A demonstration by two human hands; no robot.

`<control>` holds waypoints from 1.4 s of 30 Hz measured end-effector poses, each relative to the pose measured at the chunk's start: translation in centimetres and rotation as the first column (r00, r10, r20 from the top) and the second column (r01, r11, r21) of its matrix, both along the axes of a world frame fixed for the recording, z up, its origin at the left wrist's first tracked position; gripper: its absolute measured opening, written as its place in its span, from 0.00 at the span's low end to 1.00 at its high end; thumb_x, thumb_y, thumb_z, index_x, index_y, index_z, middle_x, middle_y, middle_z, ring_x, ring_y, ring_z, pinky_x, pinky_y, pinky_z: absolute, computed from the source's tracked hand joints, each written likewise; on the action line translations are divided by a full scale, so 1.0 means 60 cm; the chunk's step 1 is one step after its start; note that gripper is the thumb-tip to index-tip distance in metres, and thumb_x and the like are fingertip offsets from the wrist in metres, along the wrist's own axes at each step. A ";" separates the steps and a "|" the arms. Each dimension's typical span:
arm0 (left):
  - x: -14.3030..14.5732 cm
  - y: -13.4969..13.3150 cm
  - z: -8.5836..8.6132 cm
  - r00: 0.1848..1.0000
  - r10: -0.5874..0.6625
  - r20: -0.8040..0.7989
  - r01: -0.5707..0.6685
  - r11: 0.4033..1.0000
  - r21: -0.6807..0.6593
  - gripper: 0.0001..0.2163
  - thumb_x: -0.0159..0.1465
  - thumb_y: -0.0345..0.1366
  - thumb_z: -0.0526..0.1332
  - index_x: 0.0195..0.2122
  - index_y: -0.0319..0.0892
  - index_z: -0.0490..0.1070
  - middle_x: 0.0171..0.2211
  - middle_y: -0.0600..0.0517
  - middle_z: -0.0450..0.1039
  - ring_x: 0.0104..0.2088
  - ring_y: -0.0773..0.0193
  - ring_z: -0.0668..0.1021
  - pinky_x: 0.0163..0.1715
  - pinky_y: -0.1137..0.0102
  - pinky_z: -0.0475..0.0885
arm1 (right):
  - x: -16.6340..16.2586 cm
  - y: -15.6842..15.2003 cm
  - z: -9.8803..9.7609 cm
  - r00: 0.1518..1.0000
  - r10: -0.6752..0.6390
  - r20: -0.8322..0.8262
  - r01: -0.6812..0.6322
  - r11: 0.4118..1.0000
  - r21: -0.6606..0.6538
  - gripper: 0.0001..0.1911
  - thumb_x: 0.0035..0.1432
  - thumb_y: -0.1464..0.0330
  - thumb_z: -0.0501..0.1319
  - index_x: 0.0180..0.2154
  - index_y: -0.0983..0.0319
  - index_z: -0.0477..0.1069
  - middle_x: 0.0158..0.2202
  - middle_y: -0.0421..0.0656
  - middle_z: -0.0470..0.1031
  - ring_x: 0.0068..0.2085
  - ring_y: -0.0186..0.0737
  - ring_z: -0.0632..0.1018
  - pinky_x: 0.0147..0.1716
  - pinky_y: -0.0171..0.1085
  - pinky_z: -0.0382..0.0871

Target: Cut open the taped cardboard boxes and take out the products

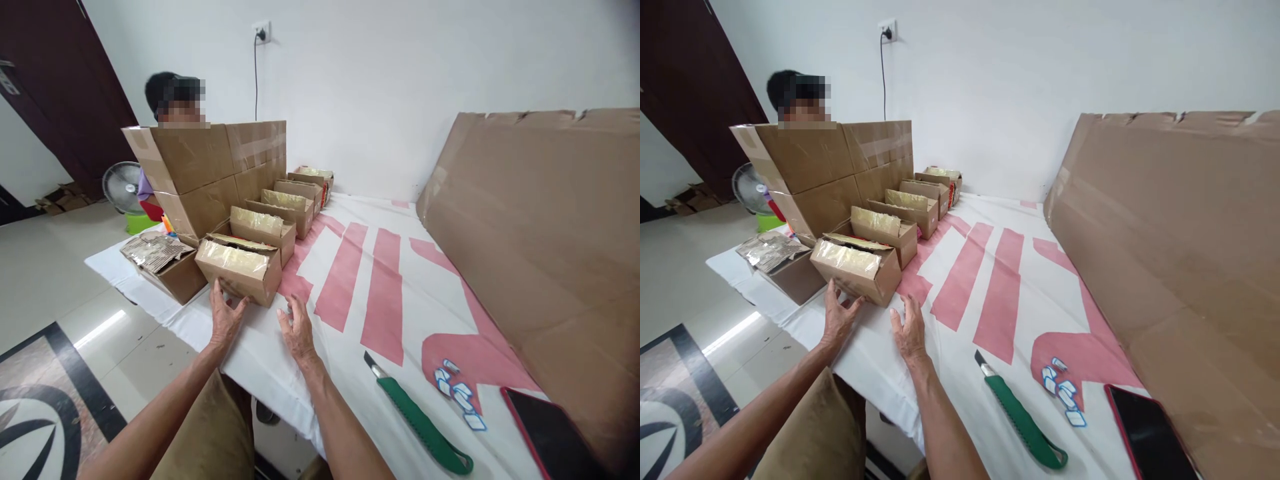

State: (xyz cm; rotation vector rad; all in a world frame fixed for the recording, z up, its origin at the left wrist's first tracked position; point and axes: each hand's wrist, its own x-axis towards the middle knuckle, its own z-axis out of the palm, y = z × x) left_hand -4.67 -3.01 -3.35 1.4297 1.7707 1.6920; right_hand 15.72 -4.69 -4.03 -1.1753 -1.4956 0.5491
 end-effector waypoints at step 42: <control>-0.008 0.012 0.077 0.977 -0.105 -0.187 0.100 0.994 -0.040 0.42 0.59 0.38 0.66 0.74 0.42 0.53 0.76 0.35 0.51 0.77 0.40 0.54 0.74 0.44 0.57 | 0.014 0.001 0.024 1.000 0.017 0.008 -0.016 0.997 -0.076 0.24 0.60 0.60 0.60 0.56 0.60 0.76 0.52 0.53 0.82 0.48 0.50 0.83 0.45 0.47 0.80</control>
